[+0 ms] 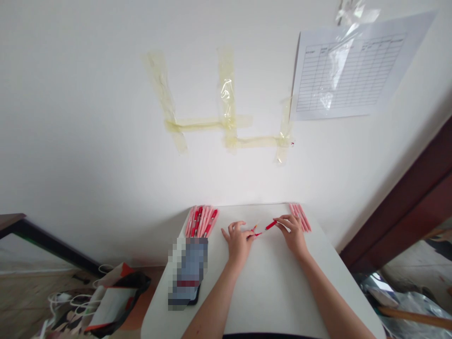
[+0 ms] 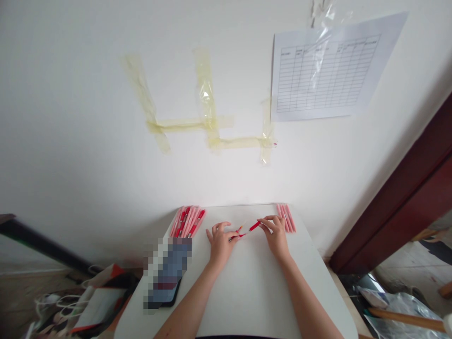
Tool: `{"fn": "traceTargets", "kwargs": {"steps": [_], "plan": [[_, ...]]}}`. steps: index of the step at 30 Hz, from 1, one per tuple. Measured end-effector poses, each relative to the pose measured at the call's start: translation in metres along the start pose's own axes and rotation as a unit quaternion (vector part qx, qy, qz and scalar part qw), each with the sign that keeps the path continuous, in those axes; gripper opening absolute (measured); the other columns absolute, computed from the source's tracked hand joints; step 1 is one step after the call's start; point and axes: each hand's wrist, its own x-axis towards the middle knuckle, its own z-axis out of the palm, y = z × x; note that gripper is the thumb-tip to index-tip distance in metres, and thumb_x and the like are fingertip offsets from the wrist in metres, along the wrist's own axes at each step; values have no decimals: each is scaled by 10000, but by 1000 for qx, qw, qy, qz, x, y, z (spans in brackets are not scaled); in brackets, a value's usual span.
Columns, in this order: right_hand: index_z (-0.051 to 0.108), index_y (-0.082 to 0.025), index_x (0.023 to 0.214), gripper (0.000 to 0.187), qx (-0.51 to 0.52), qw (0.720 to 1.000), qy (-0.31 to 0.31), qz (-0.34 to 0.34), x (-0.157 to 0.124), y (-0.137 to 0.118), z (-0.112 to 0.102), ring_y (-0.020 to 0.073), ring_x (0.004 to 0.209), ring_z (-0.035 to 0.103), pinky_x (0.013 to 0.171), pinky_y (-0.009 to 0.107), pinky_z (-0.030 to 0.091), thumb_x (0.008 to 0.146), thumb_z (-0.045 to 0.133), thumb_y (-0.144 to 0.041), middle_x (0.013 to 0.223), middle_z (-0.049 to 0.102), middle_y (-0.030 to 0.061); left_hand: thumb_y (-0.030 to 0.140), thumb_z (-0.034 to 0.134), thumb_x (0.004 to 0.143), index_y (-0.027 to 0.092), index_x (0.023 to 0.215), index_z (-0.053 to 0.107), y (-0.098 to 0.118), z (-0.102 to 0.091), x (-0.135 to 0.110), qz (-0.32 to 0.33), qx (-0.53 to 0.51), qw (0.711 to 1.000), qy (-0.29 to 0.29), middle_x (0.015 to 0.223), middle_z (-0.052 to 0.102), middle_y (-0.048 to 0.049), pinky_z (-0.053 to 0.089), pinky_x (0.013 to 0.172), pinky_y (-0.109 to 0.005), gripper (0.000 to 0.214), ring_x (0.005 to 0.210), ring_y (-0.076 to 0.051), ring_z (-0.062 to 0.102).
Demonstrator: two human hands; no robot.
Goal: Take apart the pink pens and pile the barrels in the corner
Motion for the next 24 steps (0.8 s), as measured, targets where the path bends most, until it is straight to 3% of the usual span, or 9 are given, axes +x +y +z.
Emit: {"fn": "traceTargets", "kwargs": {"steps": [24], "plan": [[790, -303, 1022, 404, -14, 998, 43, 33, 2, 13, -4, 279, 1021, 527, 959, 485, 440, 940, 532, -602, 996, 675, 86, 306, 784, 789, 382, 819, 793, 2, -3, 0, -8, -22, 1000, -5, 1250, 633, 2, 94, 1188, -732, 82, 1273, -276, 464]]}}
